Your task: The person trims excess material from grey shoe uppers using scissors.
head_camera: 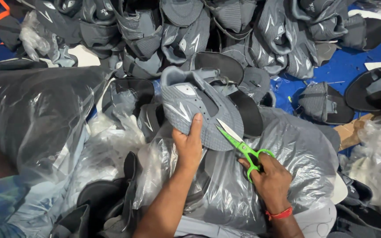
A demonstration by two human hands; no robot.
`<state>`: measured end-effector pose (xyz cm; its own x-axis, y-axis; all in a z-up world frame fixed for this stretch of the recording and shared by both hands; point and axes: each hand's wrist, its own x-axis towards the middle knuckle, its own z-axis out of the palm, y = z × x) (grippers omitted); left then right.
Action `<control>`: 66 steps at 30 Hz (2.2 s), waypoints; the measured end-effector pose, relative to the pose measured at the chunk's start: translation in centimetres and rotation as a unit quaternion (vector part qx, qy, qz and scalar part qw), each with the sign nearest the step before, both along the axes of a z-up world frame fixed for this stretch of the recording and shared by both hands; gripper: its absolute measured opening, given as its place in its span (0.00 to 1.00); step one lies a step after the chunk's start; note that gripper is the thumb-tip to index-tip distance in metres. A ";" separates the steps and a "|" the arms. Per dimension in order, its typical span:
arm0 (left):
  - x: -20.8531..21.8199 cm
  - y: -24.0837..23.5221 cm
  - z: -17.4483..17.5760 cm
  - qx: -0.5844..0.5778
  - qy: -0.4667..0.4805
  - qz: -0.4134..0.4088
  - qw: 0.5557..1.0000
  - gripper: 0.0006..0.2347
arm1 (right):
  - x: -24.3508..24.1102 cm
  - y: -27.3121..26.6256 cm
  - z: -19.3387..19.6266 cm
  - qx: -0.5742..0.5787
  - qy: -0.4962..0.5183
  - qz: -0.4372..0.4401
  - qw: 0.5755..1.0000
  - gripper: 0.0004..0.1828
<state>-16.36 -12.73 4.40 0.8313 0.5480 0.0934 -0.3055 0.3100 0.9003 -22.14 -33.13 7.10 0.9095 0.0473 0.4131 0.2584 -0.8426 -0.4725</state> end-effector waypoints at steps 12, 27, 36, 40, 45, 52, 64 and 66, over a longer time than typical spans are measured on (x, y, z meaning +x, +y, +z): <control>-0.5 -1.0 0.6 0.111 0.048 0.031 0.992 0.10 | 0.2 -0.3 0.0 0.048 0.038 0.004 0.998 0.22; -0.5 -2.1 0.6 0.056 0.011 -0.007 0.998 0.10 | 0.5 -0.7 0.7 0.075 0.080 0.006 0.994 0.23; -0.3 -2.2 0.5 -0.015 -0.015 -0.041 0.999 0.13 | 0.5 -1.4 -2.1 0.053 0.076 -0.011 0.996 0.20; 0.5 -1.6 2.1 -0.126 -0.049 -0.073 0.988 0.20 | 0.6 -1.9 -2.2 0.074 0.111 -0.026 0.991 0.19; 0.3 -0.5 -0.6 -0.135 -0.064 -0.153 0.977 0.17 | 1.1 -5.5 -5.2 0.310 0.309 0.040 0.898 0.17; -0.9 -0.4 -1.6 -0.006 0.020 -0.205 0.979 0.11 | 1.0 -7.6 -8.5 0.398 0.428 0.182 0.791 0.17; -1.9 -1.3 -2.2 0.020 0.024 -0.217 0.976 0.08 | 1.2 -7.5 -8.4 0.453 0.402 0.179 0.776 0.13; -2.0 -1.5 -2.5 0.010 0.024 -0.214 0.976 0.08 | 1.1 -7.7 -8.7 0.480 0.408 0.183 0.754 0.13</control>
